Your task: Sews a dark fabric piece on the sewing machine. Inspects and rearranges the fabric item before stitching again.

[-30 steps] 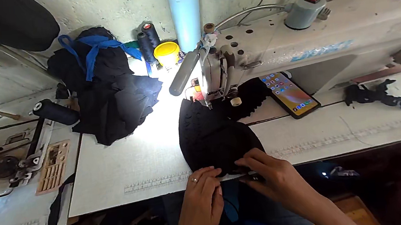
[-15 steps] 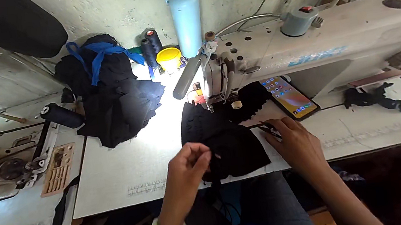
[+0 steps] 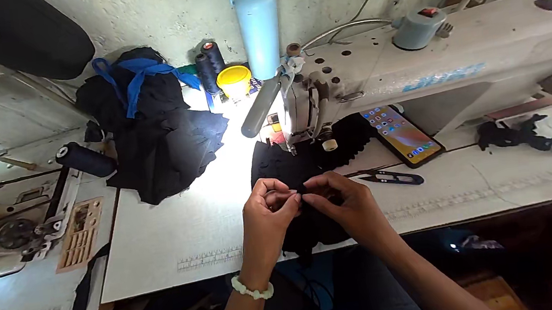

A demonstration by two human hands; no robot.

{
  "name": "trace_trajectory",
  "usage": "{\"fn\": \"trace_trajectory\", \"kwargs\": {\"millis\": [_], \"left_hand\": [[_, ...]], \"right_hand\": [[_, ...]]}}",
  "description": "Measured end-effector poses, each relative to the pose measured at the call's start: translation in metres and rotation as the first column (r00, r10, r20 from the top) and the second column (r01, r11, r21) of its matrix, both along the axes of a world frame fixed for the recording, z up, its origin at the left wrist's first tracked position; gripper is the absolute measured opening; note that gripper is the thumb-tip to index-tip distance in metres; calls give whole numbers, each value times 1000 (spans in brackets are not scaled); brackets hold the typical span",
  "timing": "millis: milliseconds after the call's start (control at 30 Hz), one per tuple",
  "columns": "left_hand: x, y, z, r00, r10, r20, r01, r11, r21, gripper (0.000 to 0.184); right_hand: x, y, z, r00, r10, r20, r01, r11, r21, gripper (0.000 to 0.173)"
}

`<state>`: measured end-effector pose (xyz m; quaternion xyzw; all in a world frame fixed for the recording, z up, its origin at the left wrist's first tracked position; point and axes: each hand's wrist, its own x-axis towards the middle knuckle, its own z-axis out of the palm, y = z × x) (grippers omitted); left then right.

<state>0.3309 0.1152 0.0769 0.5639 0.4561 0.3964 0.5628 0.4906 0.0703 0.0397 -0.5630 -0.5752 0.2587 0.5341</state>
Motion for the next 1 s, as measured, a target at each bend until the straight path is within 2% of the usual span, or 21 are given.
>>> {"fn": "trace_trajectory", "kwargs": {"millis": [100,200,300,467,633,733,833,933,1000], "left_hand": [[-1,-3,-2,1000,16,-3,-16,1000,14,22],[0,-6,-10,996,60,-63,-51,989,137,20],[2,-13,-12,986,108,-131,-73,966,246,19],[2,-28,-13,997,54,-57,-41,976,213,23],[-5,-19,-15,1000,9,3,-9,991,137,22],[-17,-4,-18,983,-184,20,180,976,122,31],[-26,3,-18,937,-337,90,328,939,104,28],[-26,4,-17,926,-358,122,350,933,79,27],[-25,6,-18,933,-334,134,325,942,85,16]], "right_hand": [[-2,2,-2,999,-46,-24,46,999,-2,19],[-6,-2,-6,988,-124,88,114,988,109,18],[-10,-6,-8,984,-100,147,77,985,155,18],[-12,-6,-12,977,-145,157,125,983,133,28],[-12,-9,-9,997,-74,-7,74,994,86,29],[-8,-10,-5,980,74,-184,-71,997,22,22],[-3,-10,-1,907,167,-386,-190,981,-23,12],[-2,-10,-1,862,201,-466,-247,968,-38,7],[-2,-11,-2,835,215,-506,-275,960,-46,7]]}}
